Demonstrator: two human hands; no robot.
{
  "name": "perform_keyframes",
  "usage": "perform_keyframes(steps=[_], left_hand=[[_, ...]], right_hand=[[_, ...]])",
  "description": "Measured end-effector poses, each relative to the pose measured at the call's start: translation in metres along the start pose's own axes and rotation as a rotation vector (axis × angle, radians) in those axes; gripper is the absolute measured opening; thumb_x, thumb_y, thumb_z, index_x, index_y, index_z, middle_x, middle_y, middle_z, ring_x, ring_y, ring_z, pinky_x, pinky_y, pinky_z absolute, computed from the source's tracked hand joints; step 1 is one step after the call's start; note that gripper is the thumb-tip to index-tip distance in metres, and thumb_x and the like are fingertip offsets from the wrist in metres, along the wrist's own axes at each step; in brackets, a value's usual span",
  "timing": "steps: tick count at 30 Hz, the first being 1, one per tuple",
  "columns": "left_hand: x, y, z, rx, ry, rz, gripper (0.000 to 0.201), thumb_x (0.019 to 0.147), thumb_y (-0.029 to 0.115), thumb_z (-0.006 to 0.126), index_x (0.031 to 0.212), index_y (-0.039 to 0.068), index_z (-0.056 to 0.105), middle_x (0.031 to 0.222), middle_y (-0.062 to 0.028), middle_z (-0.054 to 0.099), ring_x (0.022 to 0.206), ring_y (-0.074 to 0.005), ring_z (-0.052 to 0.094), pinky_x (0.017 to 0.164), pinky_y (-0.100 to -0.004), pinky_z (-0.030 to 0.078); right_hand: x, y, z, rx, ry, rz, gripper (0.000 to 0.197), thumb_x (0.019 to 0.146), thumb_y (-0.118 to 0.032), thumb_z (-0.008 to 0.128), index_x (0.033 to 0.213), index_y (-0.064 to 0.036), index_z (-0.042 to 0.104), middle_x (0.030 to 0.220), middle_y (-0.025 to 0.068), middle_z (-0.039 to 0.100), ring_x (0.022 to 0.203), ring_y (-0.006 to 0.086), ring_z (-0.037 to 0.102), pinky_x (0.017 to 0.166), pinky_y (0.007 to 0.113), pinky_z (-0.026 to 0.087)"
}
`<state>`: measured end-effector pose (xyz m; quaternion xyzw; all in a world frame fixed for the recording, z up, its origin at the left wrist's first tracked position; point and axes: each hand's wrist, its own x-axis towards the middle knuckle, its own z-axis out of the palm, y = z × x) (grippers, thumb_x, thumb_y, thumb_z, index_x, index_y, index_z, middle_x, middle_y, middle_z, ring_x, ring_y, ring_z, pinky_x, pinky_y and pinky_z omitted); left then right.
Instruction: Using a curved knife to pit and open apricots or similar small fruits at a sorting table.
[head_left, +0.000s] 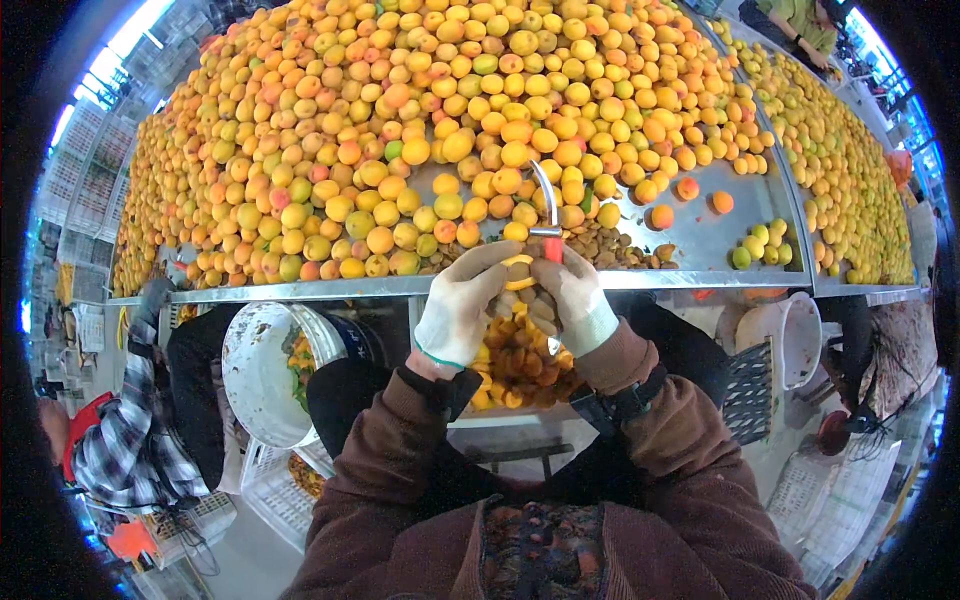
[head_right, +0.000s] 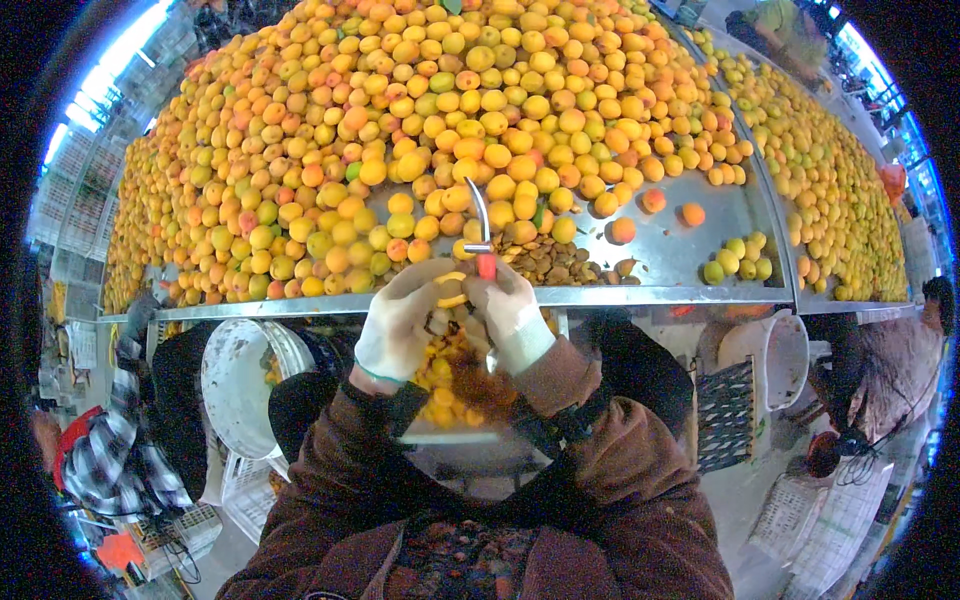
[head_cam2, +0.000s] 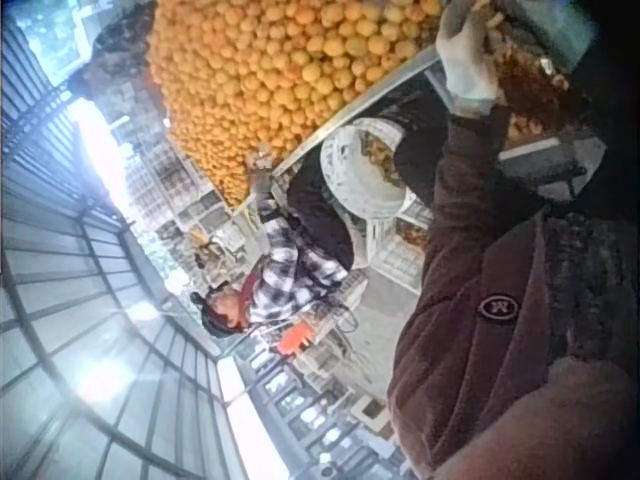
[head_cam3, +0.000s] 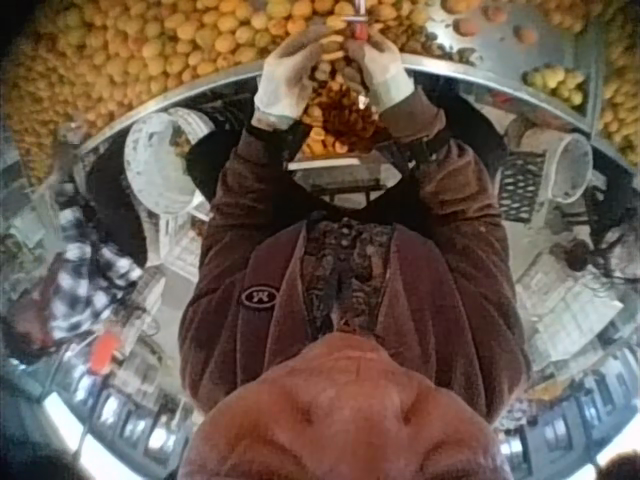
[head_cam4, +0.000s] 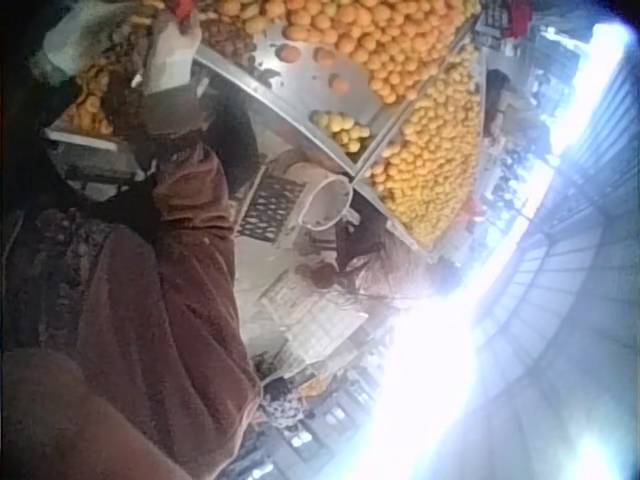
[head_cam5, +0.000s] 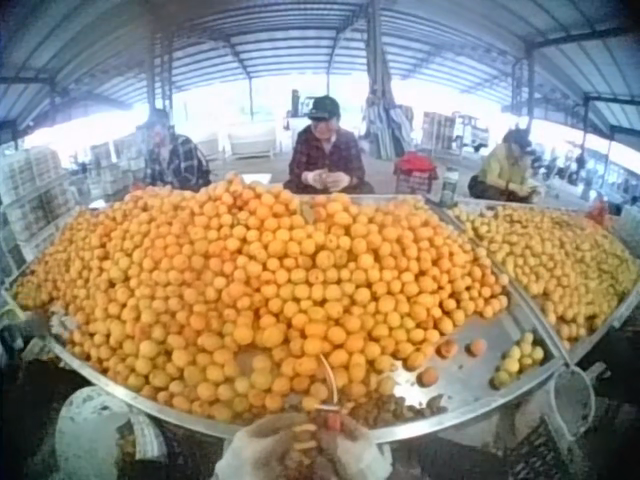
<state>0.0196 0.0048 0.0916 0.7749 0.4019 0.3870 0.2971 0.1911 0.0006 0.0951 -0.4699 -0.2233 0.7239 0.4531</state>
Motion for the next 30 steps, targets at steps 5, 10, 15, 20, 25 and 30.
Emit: perform_keyframes(steps=[5, 10, 15, 20, 25, 30], left_hand=[[0.002, 0.006, 0.009, -0.628, 0.038, -0.536, 0.026, 0.086, 0.001, 0.055, 0.11, -0.004, 0.063, 0.115, -0.0135, 0.062, 0.096, -0.021, 0.063, 0.083, -0.0287, 0.05], [0.006, -0.008, 0.025, -0.566, 0.139, -0.494, 0.029, 0.09, 0.006, 0.054, 0.118, -0.004, 0.057, 0.106, -0.0124, 0.06, 0.094, -0.023, 0.059, 0.081, -0.0326, 0.047], [-0.002, -0.017, 0.028, -0.36, 0.228, -0.26, 0.036, 0.08, -0.005, 0.05, 0.116, -0.004, 0.056, 0.103, -0.0188, 0.059, 0.094, -0.0349, 0.059, 0.081, -0.0355, 0.048], [0.002, -0.007, 0.017, -0.307, 0.203, -0.221, 0.031, 0.079, -0.003, 0.053, 0.109, -0.002, 0.057, 0.096, -0.0172, 0.059, 0.084, -0.0336, 0.059, 0.073, -0.036, 0.049], [0.007, 0.001, 0.01, -0.961, 0.244, -0.727, 0.019, 0.088, 0.011, 0.057, 0.104, 0.001, 0.058, 0.082, -0.0067, 0.057, 0.064, -0.0151, 0.056, 0.055, -0.0271, 0.045], [0.004, -0.009, 0.022, -0.729, 0.193, -0.305, 0.032, 0.086, 0.009, 0.058, 0.115, -0.005, 0.055, 0.092, -0.0122, 0.061, 0.077, -0.0212, 0.063, 0.069, -0.0302, 0.051]], right_hand=[[0.011, 0.014, -0.003, -0.014, 0.059, -0.078, 0.024, 0.092, -0.011, 0.055, 0.114, -0.0014, 0.057, 0.083, 0.0013, 0.057, 0.063, 0.0076, 0.051, 0.056, 0.021, 0.043], [0.024, 0.033, 0.007, -0.02, 0.178, -0.277, 0.018, 0.093, -0.008, 0.054, 0.109, 0.0013, 0.057, 0.092, 0.0028, 0.059, 0.085, 0.0083, 0.051, 0.077, 0.022, 0.044], [0.026, 0.033, 0.011, -0.25, 0.099, -0.48, 0.016, 0.093, -0.005, 0.056, 0.107, 0.0025, 0.057, 0.092, 0.0014, 0.058, 0.083, 0.0074, 0.049, 0.074, 0.022, 0.044], [0.022, 0.022, 0.017, -0.315, 0.094, -0.414, 0.019, 0.091, -0.006, 0.062, 0.108, 0.0007, 0.057, 0.091, 0.0008, 0.059, 0.079, 0.0073, 0.051, 0.07, 0.022, 0.045], [0.03, -0.004, 0.006, -0.212, 0.282, -0.338, 0.014, 0.09, -0.013, 0.065, 0.1, -0.0032, 0.06, 0.074, -0.0034, 0.055, 0.063, 0.004, 0.047, 0.054, 0.021, 0.038], [0.044, -0.008, -0.019, -0.221, 0.202, -0.364, 0.019, 0.089, -0.011, 0.064, 0.104, 0.0005, 0.061, 0.077, -0.0025, 0.057, 0.067, 0.0062, 0.05, 0.061, 0.022, 0.042]])
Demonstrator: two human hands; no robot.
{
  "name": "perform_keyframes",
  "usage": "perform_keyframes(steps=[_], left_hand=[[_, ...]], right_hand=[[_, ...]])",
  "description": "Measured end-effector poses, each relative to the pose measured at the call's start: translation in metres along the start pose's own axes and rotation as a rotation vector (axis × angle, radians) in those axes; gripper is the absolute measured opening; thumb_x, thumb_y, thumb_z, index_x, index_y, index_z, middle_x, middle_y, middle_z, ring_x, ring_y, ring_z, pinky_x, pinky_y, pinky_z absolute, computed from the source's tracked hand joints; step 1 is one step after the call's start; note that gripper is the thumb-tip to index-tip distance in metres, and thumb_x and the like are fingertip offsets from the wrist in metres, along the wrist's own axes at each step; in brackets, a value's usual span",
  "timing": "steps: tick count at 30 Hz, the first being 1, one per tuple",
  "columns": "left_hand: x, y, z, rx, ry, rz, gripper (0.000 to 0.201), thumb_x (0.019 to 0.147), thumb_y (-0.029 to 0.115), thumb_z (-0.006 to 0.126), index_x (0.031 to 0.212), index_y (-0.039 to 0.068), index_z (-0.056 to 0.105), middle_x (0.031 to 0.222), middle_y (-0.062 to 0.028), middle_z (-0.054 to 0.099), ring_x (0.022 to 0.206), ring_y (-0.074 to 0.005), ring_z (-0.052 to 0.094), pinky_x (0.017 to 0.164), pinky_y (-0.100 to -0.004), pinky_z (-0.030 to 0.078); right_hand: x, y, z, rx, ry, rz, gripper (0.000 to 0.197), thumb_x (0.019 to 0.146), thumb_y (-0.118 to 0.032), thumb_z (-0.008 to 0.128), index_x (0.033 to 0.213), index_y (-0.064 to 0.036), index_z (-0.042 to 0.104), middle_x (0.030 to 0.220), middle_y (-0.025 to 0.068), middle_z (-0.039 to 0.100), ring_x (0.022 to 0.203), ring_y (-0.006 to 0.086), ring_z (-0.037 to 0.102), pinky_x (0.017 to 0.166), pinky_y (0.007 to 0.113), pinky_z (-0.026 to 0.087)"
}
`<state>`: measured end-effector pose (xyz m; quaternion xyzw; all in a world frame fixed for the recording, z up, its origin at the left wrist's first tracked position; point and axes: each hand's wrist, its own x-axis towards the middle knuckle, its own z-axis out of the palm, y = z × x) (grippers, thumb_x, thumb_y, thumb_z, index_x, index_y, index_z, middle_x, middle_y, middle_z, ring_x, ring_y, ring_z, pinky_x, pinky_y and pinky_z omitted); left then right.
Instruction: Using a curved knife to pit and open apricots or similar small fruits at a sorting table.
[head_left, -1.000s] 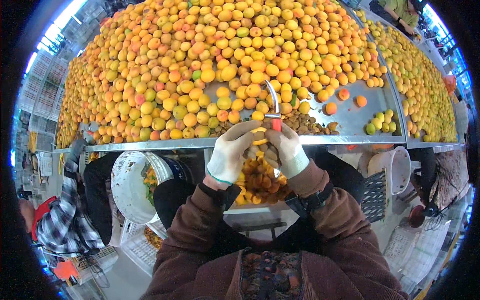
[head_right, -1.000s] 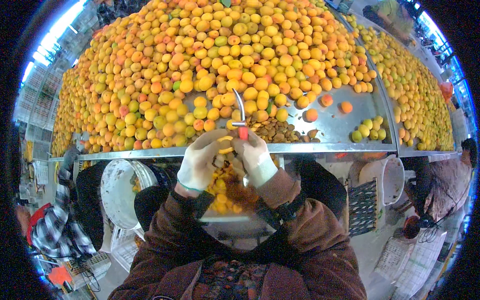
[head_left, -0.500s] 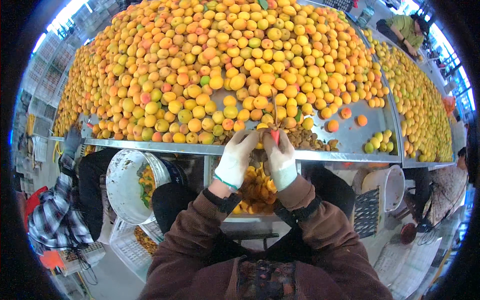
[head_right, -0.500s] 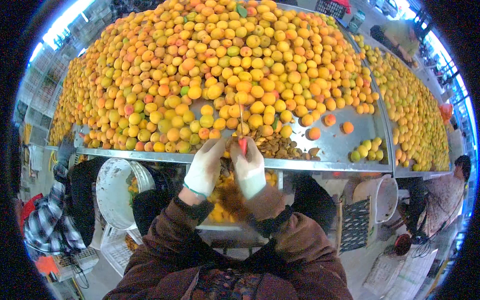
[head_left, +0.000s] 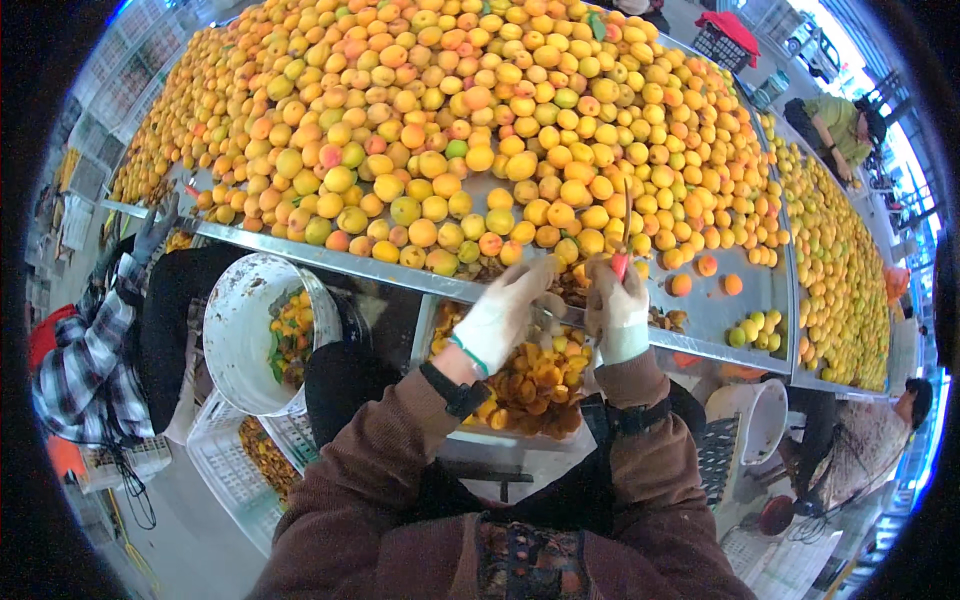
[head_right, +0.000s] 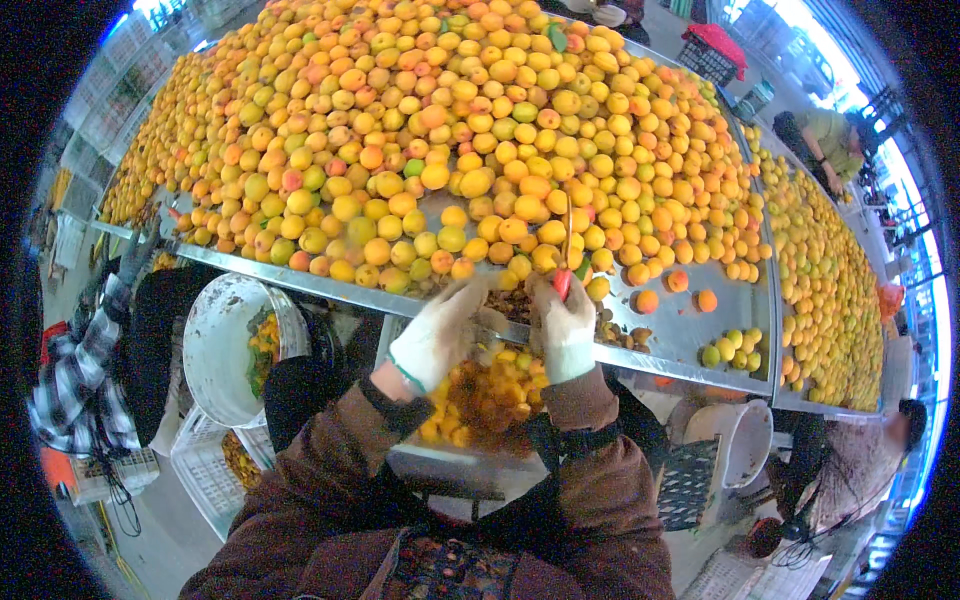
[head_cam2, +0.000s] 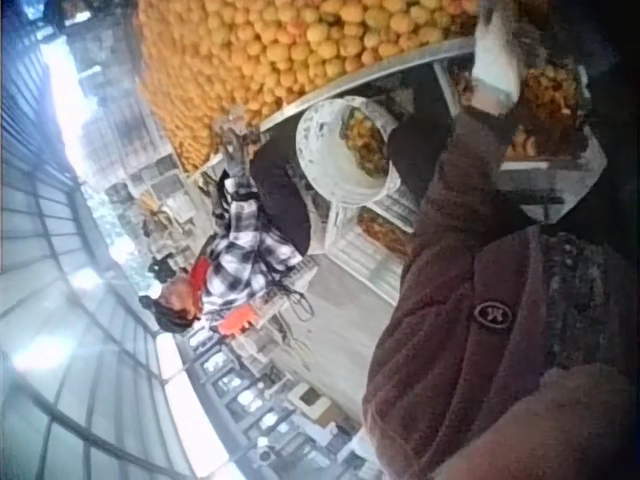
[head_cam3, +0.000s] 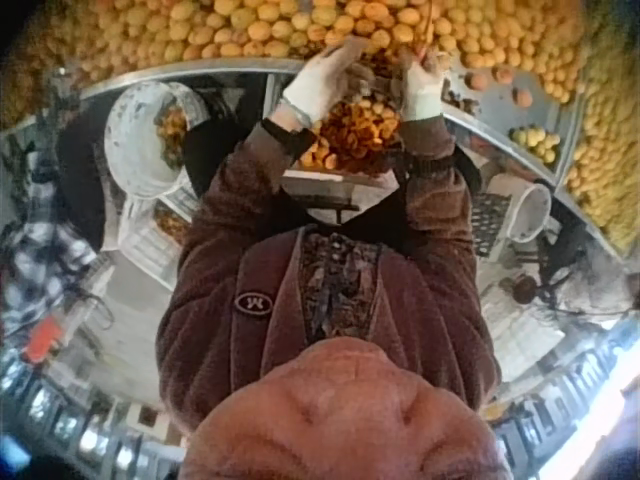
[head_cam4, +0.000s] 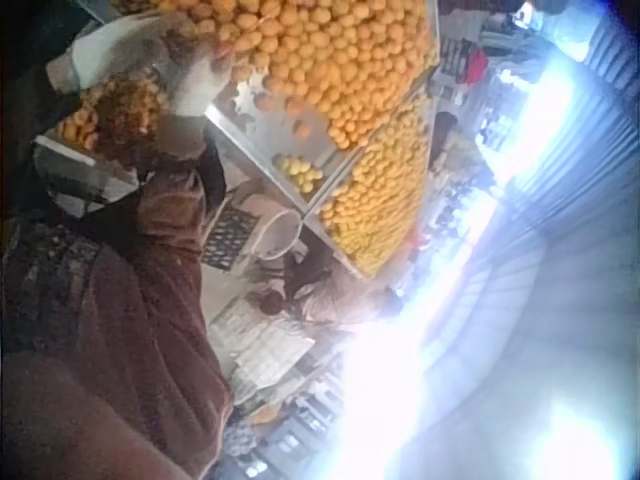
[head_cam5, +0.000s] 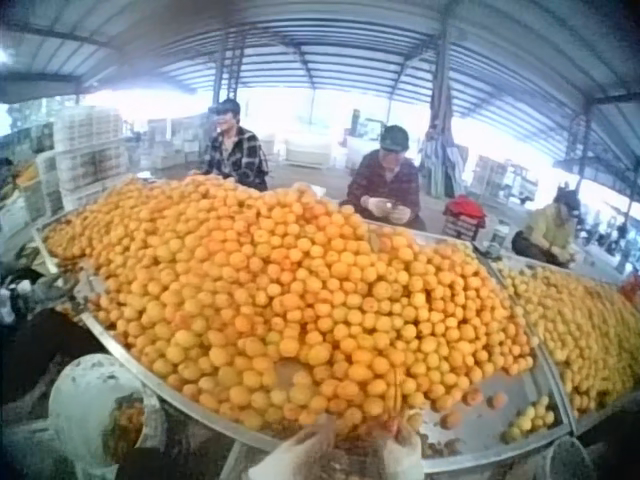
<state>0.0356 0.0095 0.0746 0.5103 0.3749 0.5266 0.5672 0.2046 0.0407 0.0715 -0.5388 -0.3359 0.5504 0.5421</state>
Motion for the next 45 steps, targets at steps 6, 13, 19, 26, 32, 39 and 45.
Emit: perform_keyframes(steps=[6, 13, 19, 26, 32, 39, 45], left_hand=[[0.001, -0.001, -0.004, 0.226, -0.084, -0.11, 0.027, 0.09, 0.006, 0.053, 0.115, -0.001, 0.059, 0.1, -0.0156, 0.061, 0.088, -0.0248, 0.064, 0.08, -0.0321, 0.052], [-0.004, 0.002, -0.007, 0.05, 0.01, -0.145, 0.019, 0.092, 0.01, 0.052, 0.106, 0.002, 0.062, 0.089, -0.0099, 0.06, 0.073, -0.018, 0.062, 0.063, -0.028, 0.051], [-0.001, 0.007, -0.017, -0.117, 0.091, -0.176, 0.016, 0.092, 0.008, 0.052, 0.103, 0.002, 0.061, 0.087, -0.0084, 0.059, 0.07, -0.0167, 0.06, 0.059, -0.0287, 0.048], [0.005, 0.02, -0.023, -0.501, 0.458, -0.28, 0.023, 0.094, 0.022, 0.056, 0.101, 0.001, 0.063, 0.08, -0.0024, 0.057, 0.065, -0.0123, 0.054, 0.059, -0.0258, 0.045], [0.005, 0.009, -0.019, -0.573, 0.438, -0.288, 0.02, 0.093, 0.021, 0.058, 0.1, 0.003, 0.061, 0.079, -0.0029, 0.057, 0.066, -0.0133, 0.055, 0.06, -0.0271, 0.044], [0.003, -0.003, -0.013, -0.46, 0.294, -0.253, 0.02, 0.092, 0.014, 0.054, 0.106, 0.001, 0.058, 0.089, -0.0075, 0.06, 0.076, -0.0204, 0.059, 0.066, -0.0306, 0.048], [0.0, -0.008, 0.002, -0.412, 0.237, 0.094, 0.037, 0.092, 0.021, 0.053, 0.122, -0.001, 0.055, 0.108, -0.0085, 0.059, 0.097, -0.0173, 0.058, 0.078, -0.0263, 0.047]], right_hand=[[0.027, -0.004, -0.015, -0.283, 0.098, -0.338, 0.014, 0.089, -0.01, 0.067, 0.096, 0.0007, 0.06, 0.081, -0.0011, 0.057, 0.075, 0.0075, 0.05, 0.069, 0.024, 0.045], [0.051, 0.0, -0.066, -0.862, 0.124, -0.533, 0.023, 0.085, -0.015, 0.07, 0.098, 0.0005, 0.06, 0.082, 0.0088, 0.063, 0.074, 0.0134, 0.057, 0.074, 0.028, 0.048], [0.038, -0.004, -0.051, -1.444, -0.147, -0.385, 0.035, 0.08, -0.03, 0.068, 0.108, -0.0101, 0.061, 0.092, 0.0188, 0.067, 0.089, 0.0377, 0.065, 0.075, 0.044, 0.052], [0.014, -0.035, -0.044, -1.038, -0.371, -0.383, 0.034, 0.077, -0.024, 0.076, 0.098, -0.0022, 0.061, 0.082, 0.0169, 0.064, 0.076, 0.0268, 0.065, 0.071, 0.035, 0.051], [0.055, -0.038, 0.008, -1.137, -0.28, -0.455, 0.043, 0.077, -0.027, 0.074, 0.11, -0.0045, 0.059, 0.089, 0.0188, 0.066, 0.084, 0.0326, 0.065, 0.074, 0.038, 0.052], [0.092, -0.027, 0.031, -1.37, -0.225, -0.376, 0.05, 0.073, -0.028, 0.076, 0.112, -0.0041, 0.057, 0.093, 0.0194, 0.067, 0.086, 0.0325, 0.067, 0.075, 0.038, 0.053], [-0.009, -0.045, 0.042, -0.897, -0.377, -0.403, 0.046, 0.078, -0.015, 0.076, 0.115, -0.0004, 0.054, 0.099, 0.0075, 0.065, 0.091, 0.0143, 0.062, 0.081, 0.029, 0.051]])
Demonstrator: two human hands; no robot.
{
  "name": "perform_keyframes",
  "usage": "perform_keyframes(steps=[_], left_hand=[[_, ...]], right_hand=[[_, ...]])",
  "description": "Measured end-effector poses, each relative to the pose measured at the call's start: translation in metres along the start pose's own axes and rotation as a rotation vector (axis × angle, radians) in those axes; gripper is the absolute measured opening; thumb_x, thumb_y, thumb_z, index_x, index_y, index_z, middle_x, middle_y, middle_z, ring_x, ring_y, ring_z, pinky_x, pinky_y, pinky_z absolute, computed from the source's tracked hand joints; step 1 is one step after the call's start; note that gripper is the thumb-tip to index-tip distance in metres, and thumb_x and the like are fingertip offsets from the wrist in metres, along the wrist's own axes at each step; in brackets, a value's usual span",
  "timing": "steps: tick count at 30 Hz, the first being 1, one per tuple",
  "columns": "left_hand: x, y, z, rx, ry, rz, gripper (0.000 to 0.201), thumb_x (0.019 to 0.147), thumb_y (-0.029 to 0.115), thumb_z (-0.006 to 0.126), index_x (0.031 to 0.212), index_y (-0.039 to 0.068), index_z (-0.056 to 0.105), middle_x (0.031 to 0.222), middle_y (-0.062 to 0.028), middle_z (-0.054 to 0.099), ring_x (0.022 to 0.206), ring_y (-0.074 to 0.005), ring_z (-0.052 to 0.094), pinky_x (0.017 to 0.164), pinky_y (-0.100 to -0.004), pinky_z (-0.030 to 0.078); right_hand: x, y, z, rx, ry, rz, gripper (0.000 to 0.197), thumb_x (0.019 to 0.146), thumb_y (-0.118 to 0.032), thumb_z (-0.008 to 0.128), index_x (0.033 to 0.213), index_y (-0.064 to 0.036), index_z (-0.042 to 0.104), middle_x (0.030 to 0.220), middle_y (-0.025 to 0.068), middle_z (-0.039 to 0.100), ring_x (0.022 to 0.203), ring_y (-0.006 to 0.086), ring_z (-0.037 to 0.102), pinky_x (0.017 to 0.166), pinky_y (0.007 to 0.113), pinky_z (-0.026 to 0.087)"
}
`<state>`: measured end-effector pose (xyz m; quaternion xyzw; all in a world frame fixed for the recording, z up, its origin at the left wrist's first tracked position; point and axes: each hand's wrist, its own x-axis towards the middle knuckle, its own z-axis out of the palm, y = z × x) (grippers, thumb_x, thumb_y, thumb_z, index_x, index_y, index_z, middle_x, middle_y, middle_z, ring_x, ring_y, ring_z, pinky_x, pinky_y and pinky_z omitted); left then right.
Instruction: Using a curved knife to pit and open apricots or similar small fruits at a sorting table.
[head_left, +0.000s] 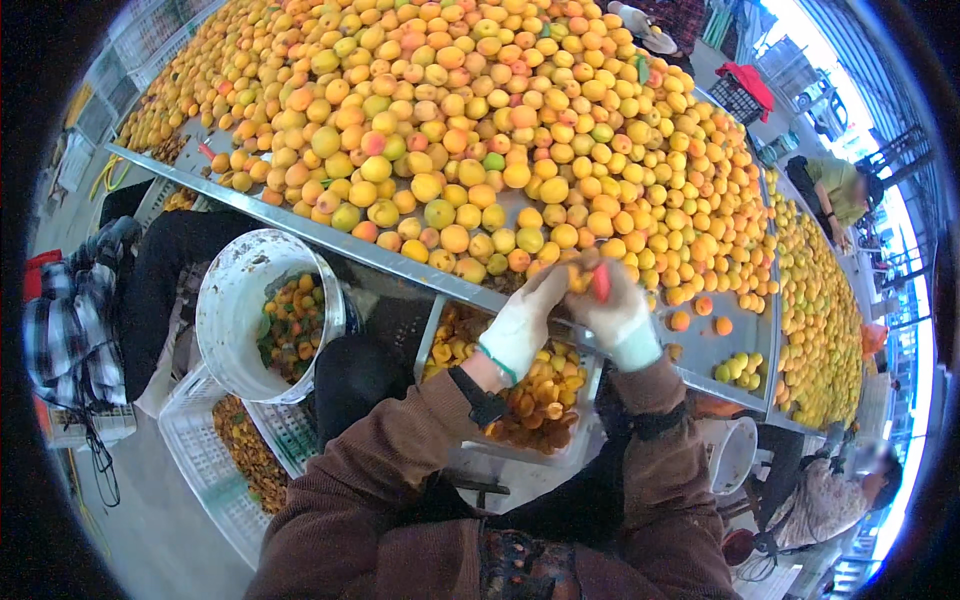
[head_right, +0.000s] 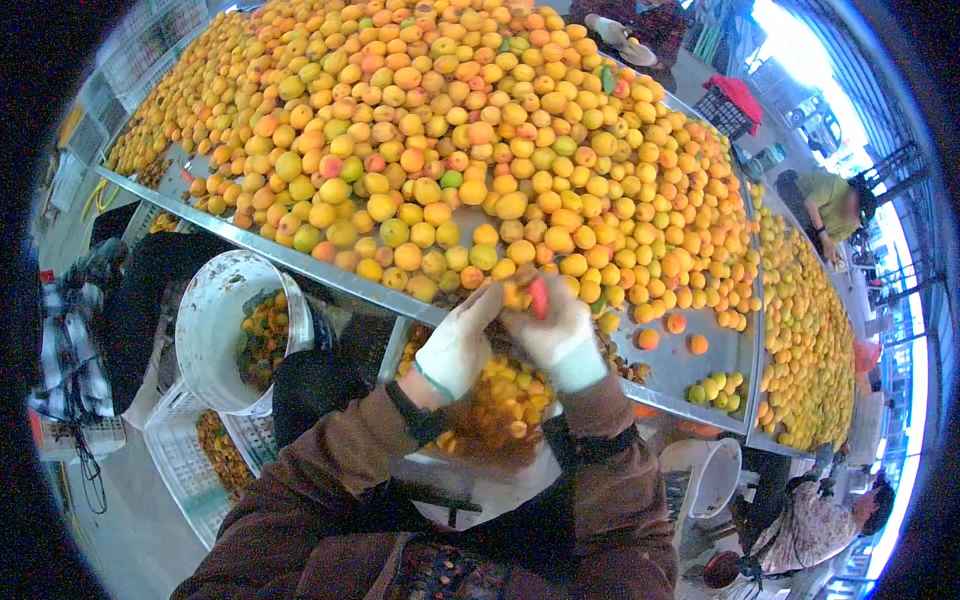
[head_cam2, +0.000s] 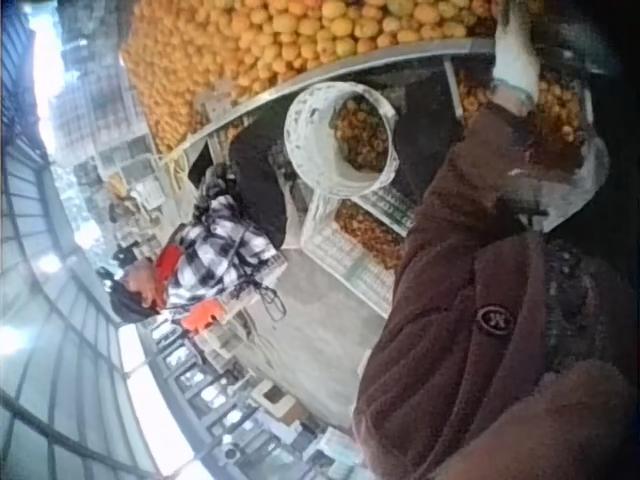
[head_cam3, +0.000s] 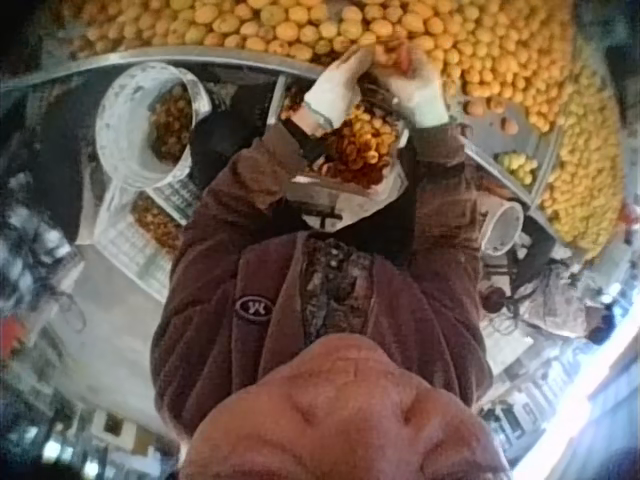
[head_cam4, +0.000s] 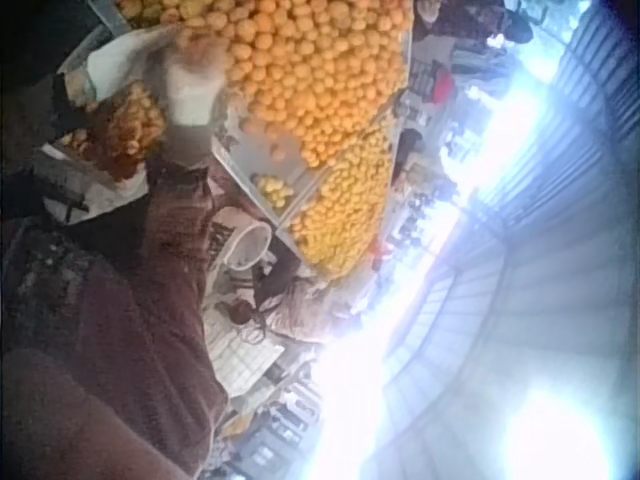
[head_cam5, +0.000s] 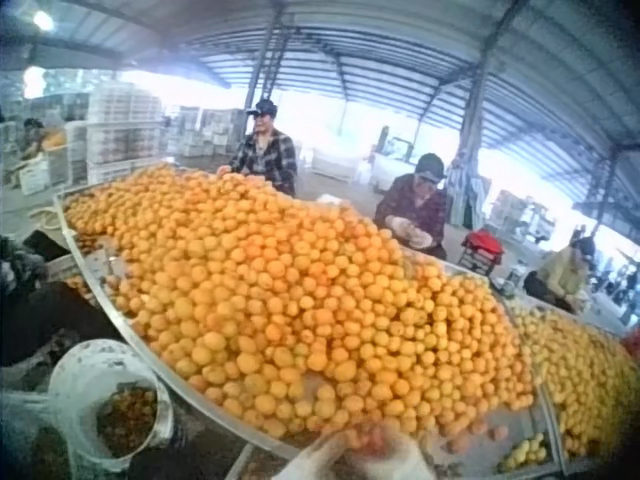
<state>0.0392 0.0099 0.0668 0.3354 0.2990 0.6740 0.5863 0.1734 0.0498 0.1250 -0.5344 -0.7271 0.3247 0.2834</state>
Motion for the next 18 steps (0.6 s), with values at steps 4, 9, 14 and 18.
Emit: perform_keyframes(steps=[4, 9, 14, 18], left_hand=[[-0.005, 0.002, 0.001, 0.167, -0.113, 0.054, 0.036, 0.097, 0.029, 0.053, 0.12, 0.002, 0.057, 0.104, -0.0023, 0.059, 0.09, -0.009, 0.055, 0.073, -0.022, 0.045], [-0.007, 0.013, -0.004, 0.209, -0.166, -0.188, 0.022, 0.097, 0.007, 0.047, 0.116, 0.001, 0.055, 0.1, -0.0061, 0.062, 0.084, -0.015, 0.06, 0.071, -0.0273, 0.049], [-0.005, 0.014, -0.006, 0.409, -0.209, -0.257, 0.032, 0.105, 0.026, 0.035, 0.111, 0.003, 0.057, 0.089, -0.0012, 0.06, 0.072, -0.0079, 0.055, 0.062, -0.0217, 0.045], [-0.005, 0.012, 0.006, 0.471, -0.18, -0.16, 0.047, 0.106, 0.041, 0.029, 0.104, 0.006, 0.059, 0.082, 0.0, 0.06, 0.065, -0.0058, 0.053, 0.055, -0.0216, 0.043]], right_hand=[[-0.027, 0.015, 0.007, 0.552, -0.06, 0.172, 0.038, 0.088, -0.006, 0.064, 0.122, -0.0011, 0.049, 0.102, 0.0048, 0.06, 0.09, 0.0118, 0.058, 0.078, 0.026, 0.049], [-0.052, 0.004, 0.004, 0.744, 0.072, 0.201, 0.023, 0.096, -0.009, 0.052, 0.119, -0.0033, 0.051, 0.084, -0.0007, 0.053, 0.071, 0.0059, 0.048, 0.061, 0.021, 0.041], [-0.064, 0.01, 0.017, 0.962, -0.005, 0.281, 0.023, 0.1, -0.013, 0.05, 0.12, -0.0019, 0.05, 0.079, -0.0021, 0.05, 0.066, 0.0053, 0.044, 0.055, 0.022, 0.036], [-0.071, 0.021, 0.021, 0.829, 0.046, 0.279, 0.026, 0.1, -0.017, 0.052, 0.119, 0.0002, 0.051, 0.082, -0.0006, 0.053, 0.069, 0.0052, 0.047, 0.057, 0.021, 0.038]])
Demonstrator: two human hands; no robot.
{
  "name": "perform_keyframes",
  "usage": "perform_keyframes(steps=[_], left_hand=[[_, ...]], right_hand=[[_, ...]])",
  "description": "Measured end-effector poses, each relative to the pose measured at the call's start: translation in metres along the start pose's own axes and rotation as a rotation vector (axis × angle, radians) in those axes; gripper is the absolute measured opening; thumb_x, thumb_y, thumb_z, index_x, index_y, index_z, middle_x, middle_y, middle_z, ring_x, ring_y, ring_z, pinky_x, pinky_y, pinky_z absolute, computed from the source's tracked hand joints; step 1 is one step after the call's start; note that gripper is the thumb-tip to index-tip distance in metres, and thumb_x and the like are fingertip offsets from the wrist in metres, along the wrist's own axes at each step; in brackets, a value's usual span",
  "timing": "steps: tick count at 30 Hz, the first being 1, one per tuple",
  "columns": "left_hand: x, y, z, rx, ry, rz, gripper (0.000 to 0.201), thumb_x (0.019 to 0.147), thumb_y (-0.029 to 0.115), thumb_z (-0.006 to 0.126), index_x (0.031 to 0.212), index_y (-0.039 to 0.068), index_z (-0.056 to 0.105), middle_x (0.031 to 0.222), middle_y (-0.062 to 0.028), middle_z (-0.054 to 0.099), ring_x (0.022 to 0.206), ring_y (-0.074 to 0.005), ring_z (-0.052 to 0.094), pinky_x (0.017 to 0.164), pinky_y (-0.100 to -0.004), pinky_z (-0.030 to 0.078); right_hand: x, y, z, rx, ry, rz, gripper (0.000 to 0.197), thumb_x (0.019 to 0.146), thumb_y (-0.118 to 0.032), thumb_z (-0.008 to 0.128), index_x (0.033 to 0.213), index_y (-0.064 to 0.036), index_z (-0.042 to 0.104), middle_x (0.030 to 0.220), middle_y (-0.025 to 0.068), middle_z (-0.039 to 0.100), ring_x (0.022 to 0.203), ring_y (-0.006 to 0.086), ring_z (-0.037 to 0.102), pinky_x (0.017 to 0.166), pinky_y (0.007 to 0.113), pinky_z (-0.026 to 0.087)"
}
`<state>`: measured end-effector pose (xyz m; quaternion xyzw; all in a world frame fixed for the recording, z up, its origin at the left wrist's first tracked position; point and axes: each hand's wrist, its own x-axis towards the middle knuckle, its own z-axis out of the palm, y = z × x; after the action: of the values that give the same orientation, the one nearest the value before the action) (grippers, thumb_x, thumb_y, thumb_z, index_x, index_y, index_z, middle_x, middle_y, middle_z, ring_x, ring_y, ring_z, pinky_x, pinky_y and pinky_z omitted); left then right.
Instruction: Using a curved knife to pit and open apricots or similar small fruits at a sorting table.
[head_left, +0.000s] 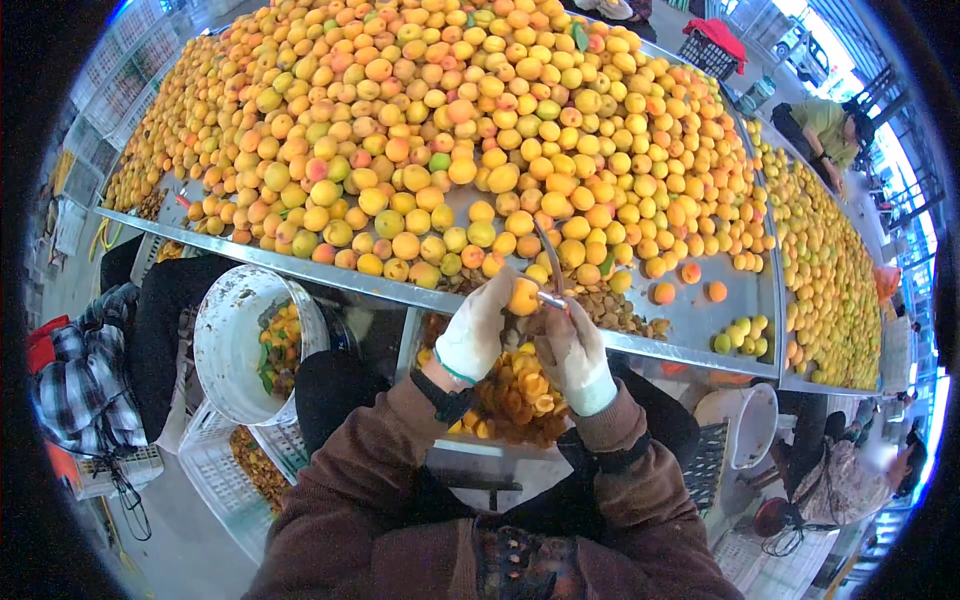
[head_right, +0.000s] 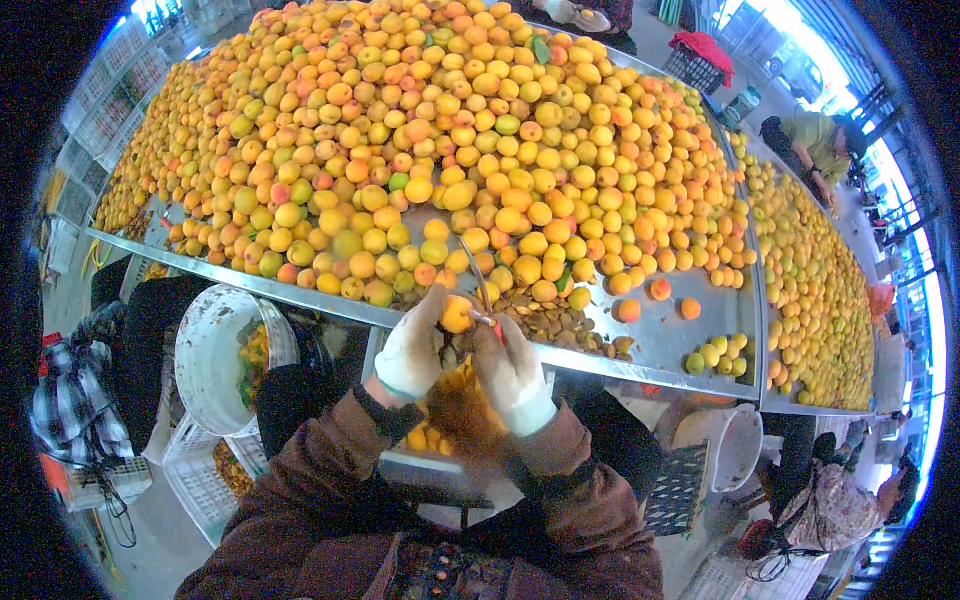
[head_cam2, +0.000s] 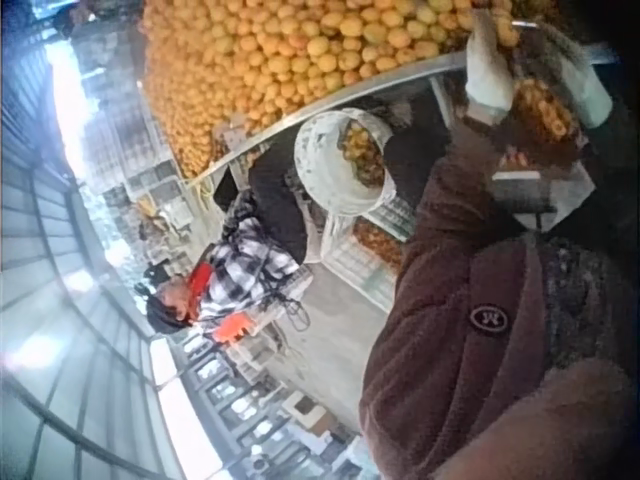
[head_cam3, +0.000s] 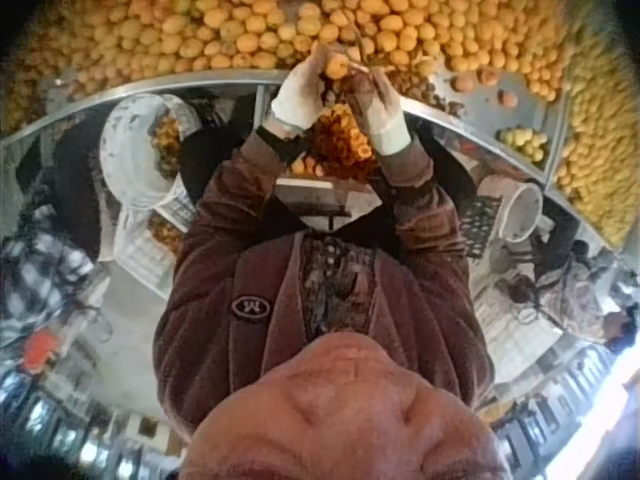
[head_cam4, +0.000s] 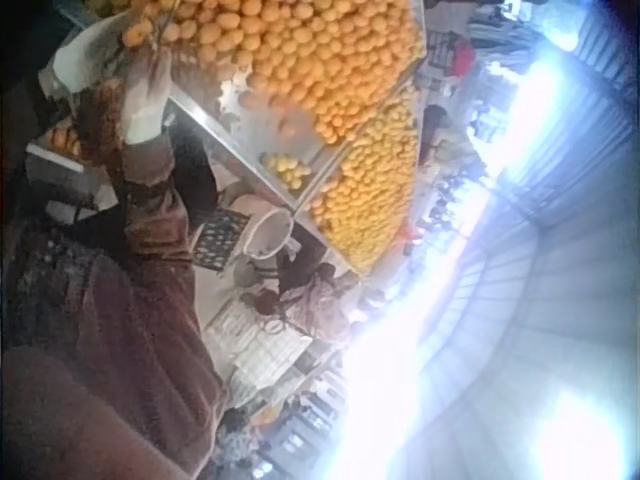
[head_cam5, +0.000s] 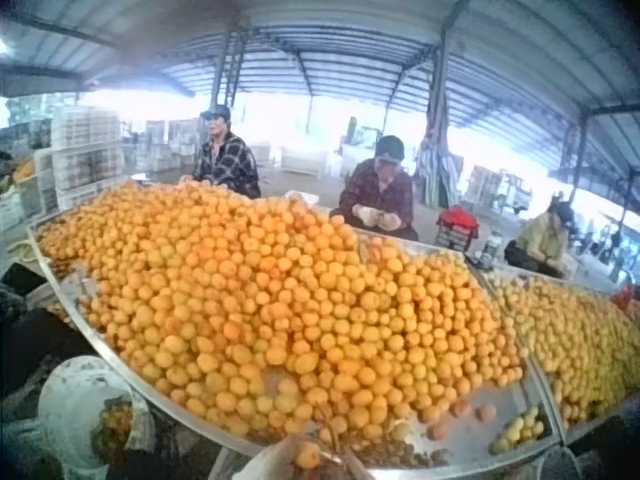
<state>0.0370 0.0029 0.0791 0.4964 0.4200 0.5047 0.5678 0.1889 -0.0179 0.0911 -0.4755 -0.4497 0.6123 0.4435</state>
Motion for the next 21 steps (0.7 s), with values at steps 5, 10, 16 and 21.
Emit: perform_keyframes(steps=[5, 10, 16, 21], left_hand=[[-0.003, -0.001, 0.003, 0.114, -0.011, 0.141, 0.028, 0.097, 0.021, 0.042, 0.113, 0.003, 0.056, 0.097, -0.0068, 0.062, 0.084, -0.0162, 0.059, 0.069, -0.0271, 0.047], [-0.001, -0.009, -0.007, 0.382, -0.022, 0.267, 0.029, 0.086, 0.003, 0.055, 0.115, 0.003, 0.055, 0.101, -0.0137, 0.064, 0.093, -0.0295, 0.063, 0.079, -0.0339, 0.05], [-0.006, 0.016, -0.004, 0.174, -0.052, -0.06, 0.03, 0.092, 0.009, 0.049, 0.121, 0.0, 0.053, 0.102, -0.0125, 0.062, 0.089, -0.0271, 0.062, 0.075, -0.0323, 0.051], [-0.008, 0.0, -0.012, 0.514, 0.014, 0.307, 0.036, 0.088, 0.003, 0.048, 0.123, -0.004, 0.051, 0.117, -0.0196, 0.058, 0.105, -0.0364, 0.058, 0.089, -0.0416, 0.047]], right_hand=[[-0.004, -0.001, 0.001, 0.035, -0.035, -0.008, 0.027, 0.1, -0.019, 0.052, 0.117, 0.0023, 0.054, 0.085, 0.0024, 0.058, 0.076, 0.007, 0.052, 0.064, 0.022, 0.044], [-0.005, 0.009, 0.001, -0.076, 0.056, 0.008, 0.027, 0.099, -0.017, 0.052, 0.115, 0.0044, 0.054, 0.085, 0.0055, 0.059, 0.078, 0.0107, 0.053, 0.068, 0.025, 0.045], [-0.004, 0.021, -0.003, -0.189, 0.047, -0.044, 0.03, 0.099, -0.016, 0.051, 0.12, 0.0052, 0.053, 0.087, 0.0073, 0.06, 0.079, 0.0119, 0.054, 0.07, 0.026, 0.046], [0.0, 0.032, 0.01, -0.089, 0.06, -0.054, 0.034, 0.1, -0.015, 0.05, 0.124, 0.0078, 0.05, 0.095, 0.0092, 0.061, 0.086, 0.0129, 0.055, 0.077, 0.025, 0.046]])
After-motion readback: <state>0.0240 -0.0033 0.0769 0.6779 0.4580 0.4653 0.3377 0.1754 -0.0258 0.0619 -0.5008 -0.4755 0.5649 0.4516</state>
